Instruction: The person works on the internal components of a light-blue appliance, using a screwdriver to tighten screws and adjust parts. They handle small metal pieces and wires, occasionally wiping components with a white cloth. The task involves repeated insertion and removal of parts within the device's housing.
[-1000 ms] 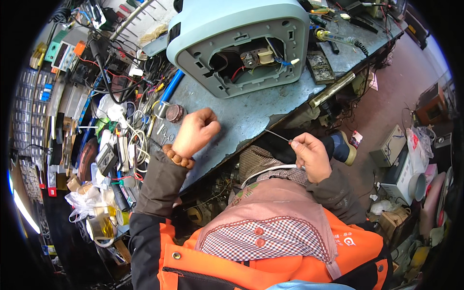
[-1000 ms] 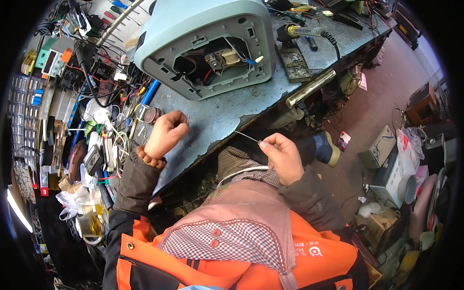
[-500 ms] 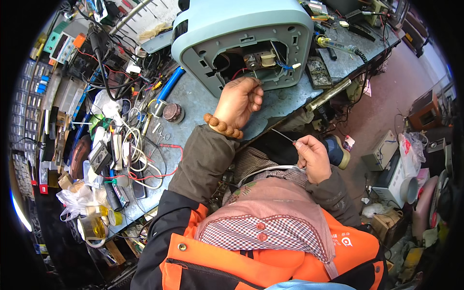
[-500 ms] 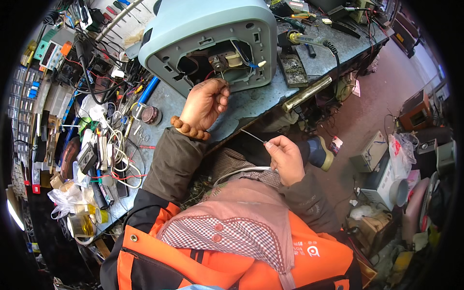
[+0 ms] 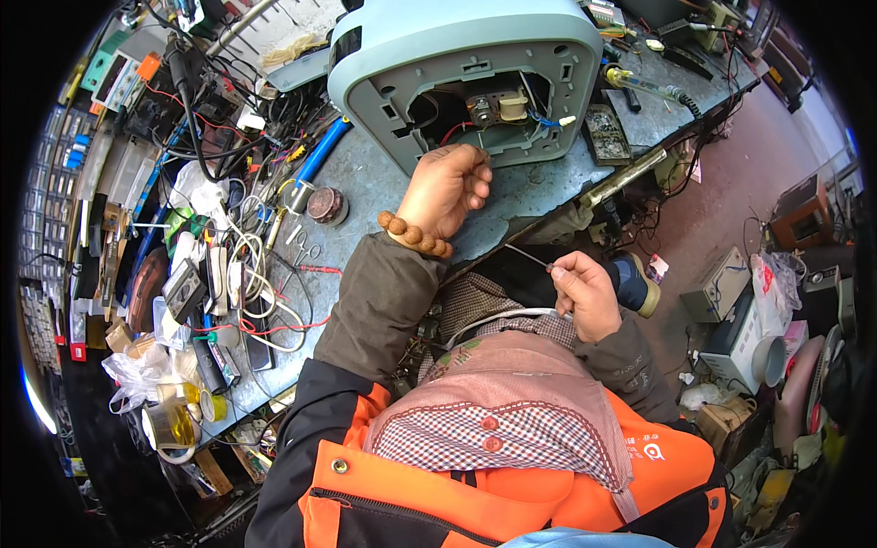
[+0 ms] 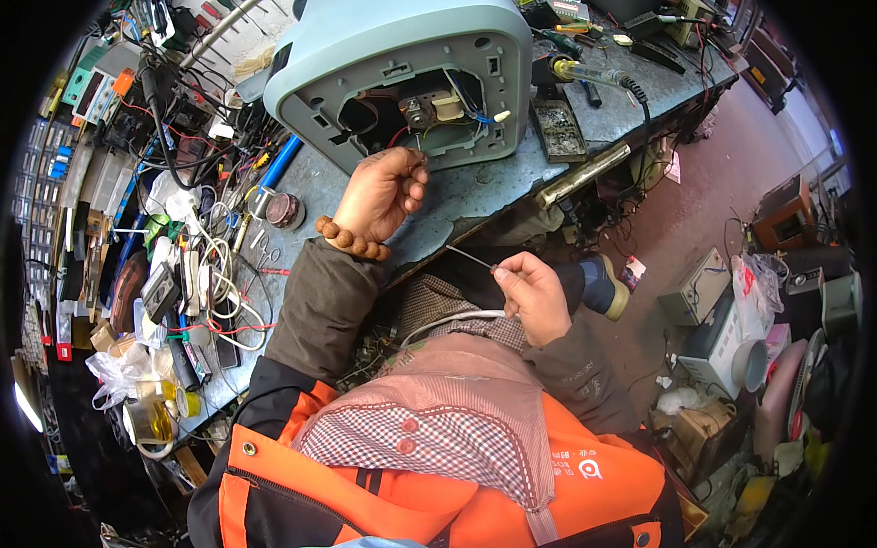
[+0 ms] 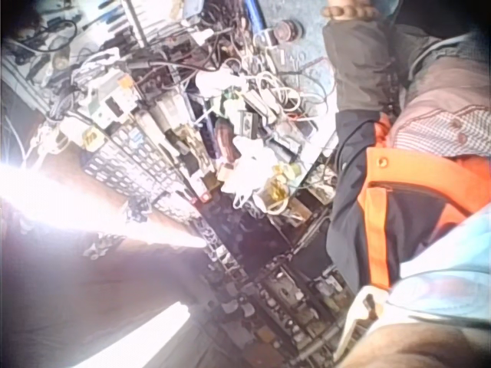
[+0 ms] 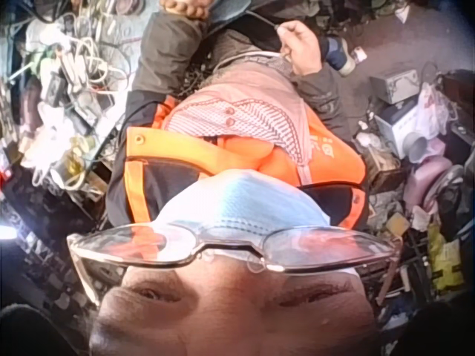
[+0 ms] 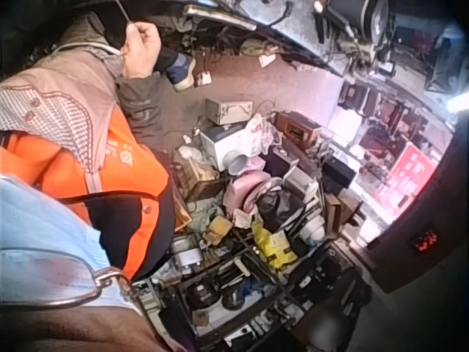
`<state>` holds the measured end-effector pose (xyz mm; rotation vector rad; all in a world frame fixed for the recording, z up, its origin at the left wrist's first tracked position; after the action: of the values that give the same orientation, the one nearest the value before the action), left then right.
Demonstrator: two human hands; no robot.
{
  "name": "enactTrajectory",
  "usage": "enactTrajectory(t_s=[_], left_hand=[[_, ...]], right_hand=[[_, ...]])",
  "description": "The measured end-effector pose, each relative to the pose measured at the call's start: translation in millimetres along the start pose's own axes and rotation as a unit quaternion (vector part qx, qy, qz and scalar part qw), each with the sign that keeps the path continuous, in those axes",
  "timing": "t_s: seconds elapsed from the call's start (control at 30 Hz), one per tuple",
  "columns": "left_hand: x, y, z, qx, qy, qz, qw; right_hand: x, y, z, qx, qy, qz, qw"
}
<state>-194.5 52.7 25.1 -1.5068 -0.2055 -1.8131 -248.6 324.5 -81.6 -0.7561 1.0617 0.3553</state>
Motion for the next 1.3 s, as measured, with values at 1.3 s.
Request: enactTrajectory(t_s=[1.3], left_hand=[[-5,-16,-19,-0.011,0.021,0.15,0.988]], right_hand=[[-27,-13,1,0.052,0.109,0.016,0.993]])
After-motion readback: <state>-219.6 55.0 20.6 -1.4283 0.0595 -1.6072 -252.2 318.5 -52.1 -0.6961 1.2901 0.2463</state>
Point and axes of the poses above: each hand's wrist, its own z-axis away from the middle knuckle, its own y-axis out of the back of the hand, x = y × z, the point moved 2 cm from there along -z, towards the middle knuckle, and after that the axes turned 6 degrees about x, right-handed, at the moved point
